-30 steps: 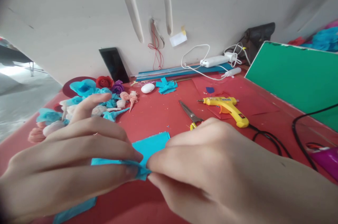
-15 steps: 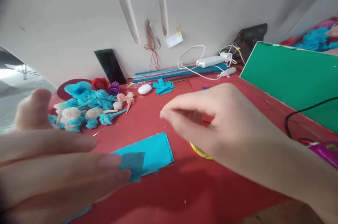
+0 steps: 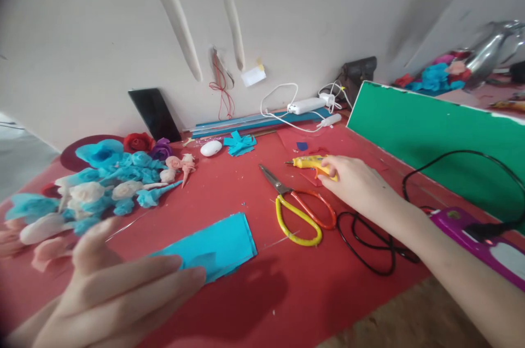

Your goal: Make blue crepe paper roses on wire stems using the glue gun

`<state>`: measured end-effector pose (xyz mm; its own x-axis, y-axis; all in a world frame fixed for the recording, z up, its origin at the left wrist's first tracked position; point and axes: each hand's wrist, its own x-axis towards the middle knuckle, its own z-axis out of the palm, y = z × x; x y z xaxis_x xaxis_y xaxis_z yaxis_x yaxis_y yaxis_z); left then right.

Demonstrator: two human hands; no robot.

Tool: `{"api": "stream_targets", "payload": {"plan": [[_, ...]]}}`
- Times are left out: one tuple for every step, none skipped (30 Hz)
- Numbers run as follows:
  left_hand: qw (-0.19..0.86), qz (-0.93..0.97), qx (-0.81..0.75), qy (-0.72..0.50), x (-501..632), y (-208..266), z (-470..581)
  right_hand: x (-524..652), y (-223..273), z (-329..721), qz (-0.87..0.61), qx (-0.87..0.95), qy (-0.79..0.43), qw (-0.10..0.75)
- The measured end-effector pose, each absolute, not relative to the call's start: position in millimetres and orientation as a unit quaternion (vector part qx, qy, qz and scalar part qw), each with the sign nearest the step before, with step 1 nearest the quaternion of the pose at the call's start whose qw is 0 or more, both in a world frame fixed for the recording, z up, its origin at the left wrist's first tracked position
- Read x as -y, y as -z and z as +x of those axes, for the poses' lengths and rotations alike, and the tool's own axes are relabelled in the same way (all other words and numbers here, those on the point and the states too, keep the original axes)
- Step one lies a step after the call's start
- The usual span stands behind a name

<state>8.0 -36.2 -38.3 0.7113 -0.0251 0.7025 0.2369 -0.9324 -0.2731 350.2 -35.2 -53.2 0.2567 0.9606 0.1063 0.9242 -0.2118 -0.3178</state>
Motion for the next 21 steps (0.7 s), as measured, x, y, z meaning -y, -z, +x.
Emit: {"api": "stream_targets", "payload": {"plan": [[0.161, -0.906, 0.04, 0.39, 33, 37, 6, 33, 61, 356, -0.795, 0.586, -0.055, 0.148], [0.146, -0.906, 0.03, 0.395, 30, 37, 5, 30, 67, 362, -0.812, 0.564, -0.059, 0.138], [0.131, -0.91, 0.027, 0.392, 28, 37, 4, 26, 72, 367, -0.824, 0.547, -0.069, 0.133], [0.118, -0.916, 0.031, 0.383, 27, 38, 3, 23, 76, 371, -0.829, 0.536, -0.086, 0.134], [0.109, -0.918, 0.036, 0.379, 27, 40, 2, 20, 79, 375, -0.831, 0.528, -0.107, 0.139], [0.106, -0.92, 0.041, 0.376, 27, 43, 1, 17, 80, 379, -0.83, 0.522, -0.13, 0.146], [0.106, -0.92, 0.044, 0.376, 27, 45, 0, 15, 81, 382, -0.829, 0.515, -0.154, 0.156], [0.108, -0.918, 0.046, 0.378, 27, 47, -1, 14, 81, 384, -0.828, 0.504, -0.177, 0.168], [0.109, -0.916, 0.051, 0.382, 27, 48, -1, 14, 80, 386, -0.828, 0.49, -0.2, 0.184], [0.111, -0.914, 0.056, 0.386, 28, 48, -1, 15, 78, 386, -0.827, 0.475, -0.222, 0.204], [0.113, -0.912, 0.062, 0.391, 28, 47, -2, 16, 76, 385, -0.822, 0.46, -0.244, 0.229], [0.115, -0.91, 0.069, 0.391, 28, 44, -2, 18, 72, 383, -0.813, 0.449, -0.264, 0.26], [0.12, -0.906, 0.073, 0.399, 28, 42, -3, 21, 68, 378, -0.8, 0.441, -0.28, 0.295], [0.131, -0.9, 0.075, 0.41, 28, 38, -4, 24, 63, 373, -0.782, 0.438, -0.297, 0.33], [0.145, -0.893, 0.076, 0.42, 28, 35, -5, 29, 57, 366, -0.76, 0.439, -0.31, 0.365], [0.165, -0.884, 0.07, 0.432, 28, 31, -6, 33, 51, 359, -0.741, 0.437, -0.319, 0.397], [0.184, -0.877, 0.065, 0.439, 27, 29, -8, 39, 46, 352, -0.718, 0.442, -0.337, 0.42], [0.203, -0.87, 0.066, 0.445, 26, 27, -9, 44, 41, 346, -0.704, 0.436, -0.342, 0.444], [0.22, -0.862, 0.068, 0.451, 25, 26, -10, 50, 39, 341, -0.692, 0.432, -0.358, 0.455], [0.234, -0.855, 0.074, 0.457, 25, 26, -10, 56, 38, 338, -0.685, 0.426, -0.37, 0.461], [0.244, -0.848, 0.083, 0.464, 24, 27, -10, 61, 39, 336, -0.678, 0.423, -0.379, 0.466]]}}
